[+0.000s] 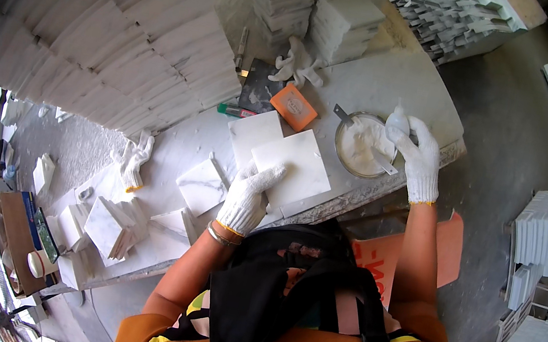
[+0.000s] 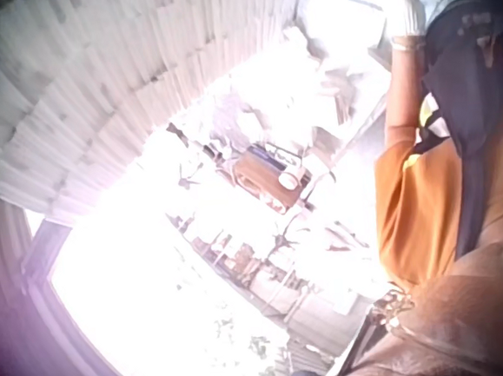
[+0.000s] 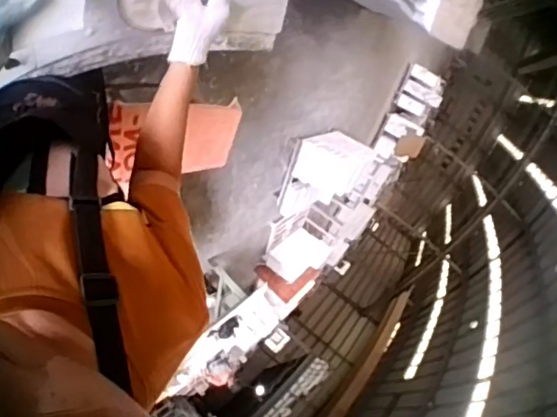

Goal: The person applies a white paste to the edges of small white square tiles using a metal spatula, then uses a green sponge to wipe the edges. The person repeats this process for multiple tiles, stacking them on the table.

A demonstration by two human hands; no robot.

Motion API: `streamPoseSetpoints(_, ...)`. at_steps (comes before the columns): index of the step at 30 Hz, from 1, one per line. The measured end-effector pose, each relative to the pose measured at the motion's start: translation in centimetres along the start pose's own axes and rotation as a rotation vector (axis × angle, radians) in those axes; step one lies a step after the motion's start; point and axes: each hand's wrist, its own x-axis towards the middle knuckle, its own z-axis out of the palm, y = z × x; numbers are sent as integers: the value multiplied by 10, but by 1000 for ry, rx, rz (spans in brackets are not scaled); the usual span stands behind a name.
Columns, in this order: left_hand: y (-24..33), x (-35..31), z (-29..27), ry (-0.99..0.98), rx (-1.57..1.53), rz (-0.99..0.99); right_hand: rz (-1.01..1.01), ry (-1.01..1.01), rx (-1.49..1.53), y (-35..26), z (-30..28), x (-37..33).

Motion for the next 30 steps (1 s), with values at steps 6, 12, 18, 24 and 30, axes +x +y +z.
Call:
streamPoseSetpoints(6, -3, 6, -5, 47, -14, 28, 76, -37, -31, 26, 28, 48)
streamPoseSetpoints(12, -4, 11, -5, 103, -17, 38, -38, -104, -173, 49, 49, 102)
streamPoseSetpoints(18, -1, 18, -1, 110, 2, 28, -75, -240, -476, 75, 79, 142)
streamPoseSetpoints(24, 0, 20, -9, 121, -3, 33, -69, -370, -609, 78, 84, 150)
streamPoseSetpoints(30, 4, 20, -9, 120, -38, 79, -156, -236, -477, 51, 36, 104)
